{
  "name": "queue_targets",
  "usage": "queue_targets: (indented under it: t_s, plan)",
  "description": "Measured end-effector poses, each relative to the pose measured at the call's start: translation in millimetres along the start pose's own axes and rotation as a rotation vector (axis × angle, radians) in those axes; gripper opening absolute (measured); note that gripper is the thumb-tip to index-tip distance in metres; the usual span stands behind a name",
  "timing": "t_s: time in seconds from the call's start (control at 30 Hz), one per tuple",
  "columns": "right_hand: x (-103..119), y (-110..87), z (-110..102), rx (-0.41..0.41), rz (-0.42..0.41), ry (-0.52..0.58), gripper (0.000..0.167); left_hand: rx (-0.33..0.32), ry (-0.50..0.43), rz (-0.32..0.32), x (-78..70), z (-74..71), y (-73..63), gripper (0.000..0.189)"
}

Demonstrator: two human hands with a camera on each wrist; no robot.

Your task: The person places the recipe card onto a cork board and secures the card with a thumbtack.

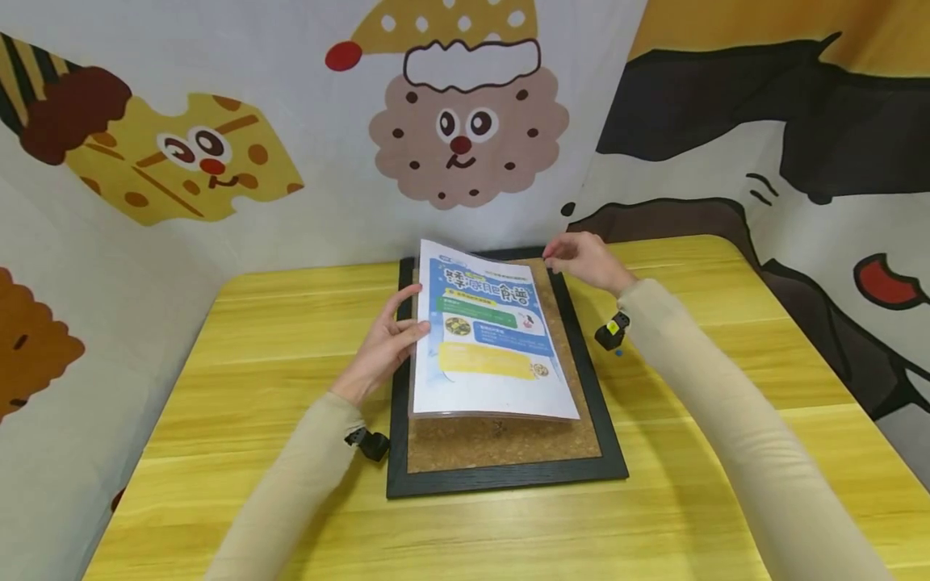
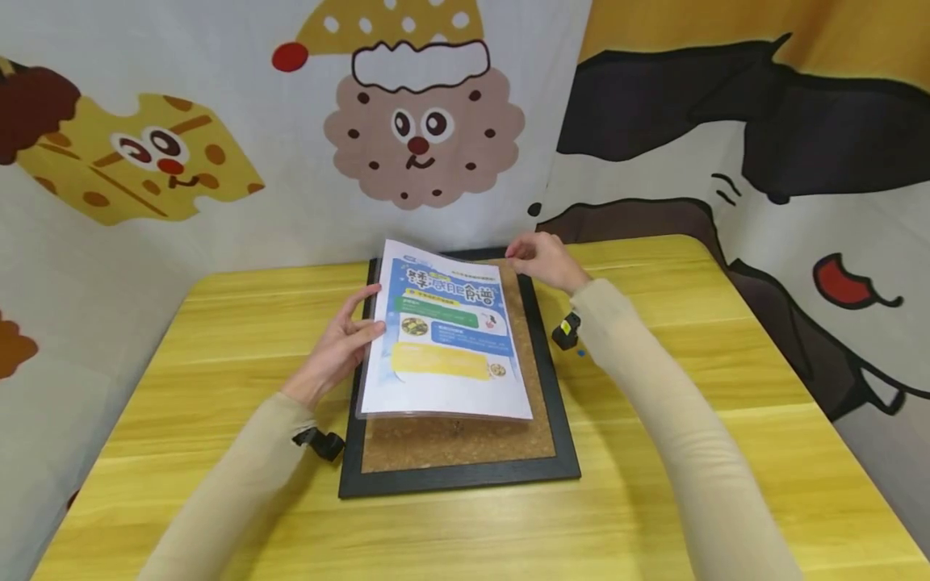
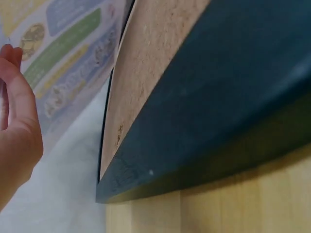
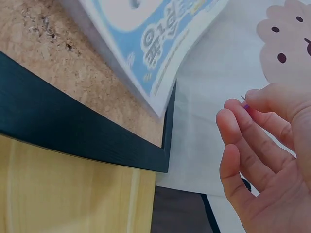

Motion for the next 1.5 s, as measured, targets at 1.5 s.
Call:
queue_targets:
  t_s: [1.5]
  plan:
    - [-44.1, 55.1, 31.0, -0.049, 0.133, -0.153, 0.012, 0.07, 0.573, -0.534, 26.2, -8.3, 0.8, 0.084]
Point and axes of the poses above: each hand's wrist, its own y-axis towards the middle knuckle, its own z-axis out of the palm, x = y × z, the point moved 3 cm from there along y, towards the middle knuckle, and after that the axes turned 12 degrees about x, right-handed, at the moved point
